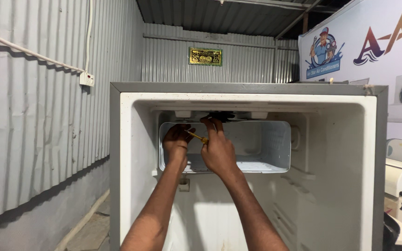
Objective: The person works inside the top of an open refrigerator, using a screwdriver to loosen and remove a component above the drain tray. They steady the tray with one hand while turning the screwdriver with the other, briefly reach down to adjust something near the floor, then resume unscrewing the component.
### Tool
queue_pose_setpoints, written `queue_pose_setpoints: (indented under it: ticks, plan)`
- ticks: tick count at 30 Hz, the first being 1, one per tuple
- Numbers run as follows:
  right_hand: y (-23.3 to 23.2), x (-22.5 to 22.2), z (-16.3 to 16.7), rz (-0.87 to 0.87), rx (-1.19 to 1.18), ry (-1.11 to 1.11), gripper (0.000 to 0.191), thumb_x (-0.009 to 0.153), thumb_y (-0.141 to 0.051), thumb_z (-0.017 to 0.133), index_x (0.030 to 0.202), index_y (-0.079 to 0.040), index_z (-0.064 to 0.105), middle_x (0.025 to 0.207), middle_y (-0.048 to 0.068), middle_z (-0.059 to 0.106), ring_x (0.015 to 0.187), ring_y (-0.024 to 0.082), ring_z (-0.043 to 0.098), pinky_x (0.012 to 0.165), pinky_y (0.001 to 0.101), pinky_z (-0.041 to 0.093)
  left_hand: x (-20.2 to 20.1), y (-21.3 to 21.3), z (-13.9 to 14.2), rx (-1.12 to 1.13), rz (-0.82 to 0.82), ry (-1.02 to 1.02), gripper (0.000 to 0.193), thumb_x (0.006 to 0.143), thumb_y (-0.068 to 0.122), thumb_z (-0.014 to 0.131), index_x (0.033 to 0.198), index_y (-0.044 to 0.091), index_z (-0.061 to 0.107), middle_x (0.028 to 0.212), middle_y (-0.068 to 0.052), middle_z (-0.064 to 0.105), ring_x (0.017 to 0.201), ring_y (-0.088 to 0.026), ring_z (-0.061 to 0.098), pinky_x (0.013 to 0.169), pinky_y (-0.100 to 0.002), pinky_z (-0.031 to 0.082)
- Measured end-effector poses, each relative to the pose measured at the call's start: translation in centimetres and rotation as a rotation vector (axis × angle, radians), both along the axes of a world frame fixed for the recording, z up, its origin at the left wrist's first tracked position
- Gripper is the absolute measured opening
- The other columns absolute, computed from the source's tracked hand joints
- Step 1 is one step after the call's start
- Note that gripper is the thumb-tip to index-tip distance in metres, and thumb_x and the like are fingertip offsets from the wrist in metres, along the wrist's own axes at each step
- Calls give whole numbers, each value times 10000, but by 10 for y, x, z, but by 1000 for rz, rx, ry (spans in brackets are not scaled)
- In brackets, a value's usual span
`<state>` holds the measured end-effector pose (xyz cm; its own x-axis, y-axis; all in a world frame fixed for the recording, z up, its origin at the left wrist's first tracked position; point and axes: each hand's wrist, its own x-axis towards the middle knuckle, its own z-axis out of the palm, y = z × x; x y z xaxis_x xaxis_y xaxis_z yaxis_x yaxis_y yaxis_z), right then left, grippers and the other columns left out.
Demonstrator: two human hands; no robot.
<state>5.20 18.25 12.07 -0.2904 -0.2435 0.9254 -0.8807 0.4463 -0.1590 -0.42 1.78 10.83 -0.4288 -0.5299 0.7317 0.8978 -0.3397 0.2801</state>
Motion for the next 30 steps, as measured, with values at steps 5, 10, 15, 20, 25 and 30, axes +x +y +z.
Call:
queue_pose_setpoints:
  ticks: [5,10,15,20,25,30]
  plan:
    - [-6,-8,-30,143,-138,73,614,865,51,553,1449,-115,457,1535,241,387,974,478,671,744,515,567,3,-14,2,-187,113,-234,204,977,28,580,1160,-13,662,1054,-144,741,900,-272,750,778,-359,610]
    - [-23,-29,-58,268,-161,7,310,1056,-132,610,1307,-2,482,1051,240,695,954,459,708,713,484,551,-2,-24,-1,-240,90,-250,255,1007,127,618,1206,-15,688,1075,-149,755,961,-256,746,844,-368,615]
    - [-34,-46,-34,565,-75,-813,450,955,-310,686,1277,-30,544,692,13,516,526,105,433,431,292,345,-5,-32,-7,-250,89,-270,253,995,149,631,1191,5,700,1108,-111,744,1046,-230,732,842,-406,622]
    - [-33,-38,-31,716,-106,-807,438,993,-299,630,1337,-39,556,825,4,537,572,52,477,452,252,391,-1,-40,-14,-301,19,-158,271,1011,129,581,1209,-8,706,1126,-125,766,1082,-251,740,903,-399,607]
    - [-36,-47,-36,608,-94,-671,397,1020,-285,548,1337,-47,563,848,5,582,565,50,493,432,254,399,-3,-44,-14,-278,-115,-72,257,1040,124,562,1188,-44,687,1108,-154,745,1086,-275,726,964,-401,605]
    - [-55,-66,-42,554,-141,-377,338,1058,-248,556,1279,-8,642,847,29,683,688,83,629,599,281,516,-6,-51,-17,-292,-181,-43,247,1033,117,556,1154,-59,680,1081,-174,747,1063,-276,734,980,-399,606]
